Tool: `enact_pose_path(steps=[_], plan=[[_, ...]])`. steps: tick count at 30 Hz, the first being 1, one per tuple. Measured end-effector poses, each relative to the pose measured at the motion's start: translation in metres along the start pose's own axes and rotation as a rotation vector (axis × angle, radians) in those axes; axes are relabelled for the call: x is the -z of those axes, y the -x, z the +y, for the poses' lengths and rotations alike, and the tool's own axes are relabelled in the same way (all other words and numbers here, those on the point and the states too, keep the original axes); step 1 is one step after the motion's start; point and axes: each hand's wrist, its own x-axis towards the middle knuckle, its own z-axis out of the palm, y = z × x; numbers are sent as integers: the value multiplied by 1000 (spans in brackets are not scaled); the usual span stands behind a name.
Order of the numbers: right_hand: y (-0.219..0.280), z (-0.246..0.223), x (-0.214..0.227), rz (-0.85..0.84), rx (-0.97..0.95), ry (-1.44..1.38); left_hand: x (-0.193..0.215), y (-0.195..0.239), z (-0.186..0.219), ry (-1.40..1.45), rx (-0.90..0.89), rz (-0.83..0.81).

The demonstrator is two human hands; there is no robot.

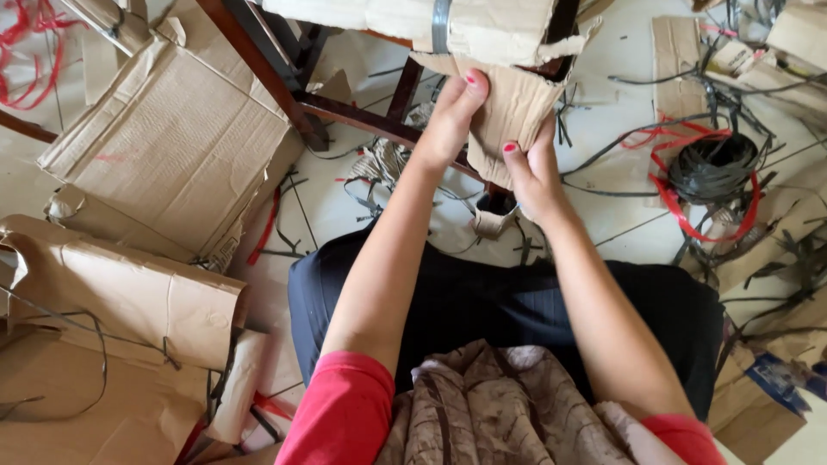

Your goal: The person sits on the floor and uses scissors to cut a black plastic tie. They then fold a piece of corrugated cardboard into a cylindrical shape and secure it by threading and tying the plastic tie around it. The person trims the excess tie and continues to adjust the cardboard structure.

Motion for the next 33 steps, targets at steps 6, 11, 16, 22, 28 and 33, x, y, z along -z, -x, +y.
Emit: enact_pose_path(steps=[6, 11, 16, 22, 28, 33], plan=[[9, -22, 21, -257, -270, 262, 8, 0, 12, -62, 3, -136], [96, 4, -2, 229, -156, 684, 14, -1, 10, -101, -34, -173], [114, -11, -23, 223, -165, 720, 12, 0, 0, -32, -56, -162], [135, -6, -32, 128, -193, 618, 15, 0, 9, -76, 13, -158], [108, -3, -59, -81, -410, 982, 8, 4, 11, -67, -25, -130], [87, 24, -78, -71, -590, 919, 8, 3, 16, -129, -8, -141]])
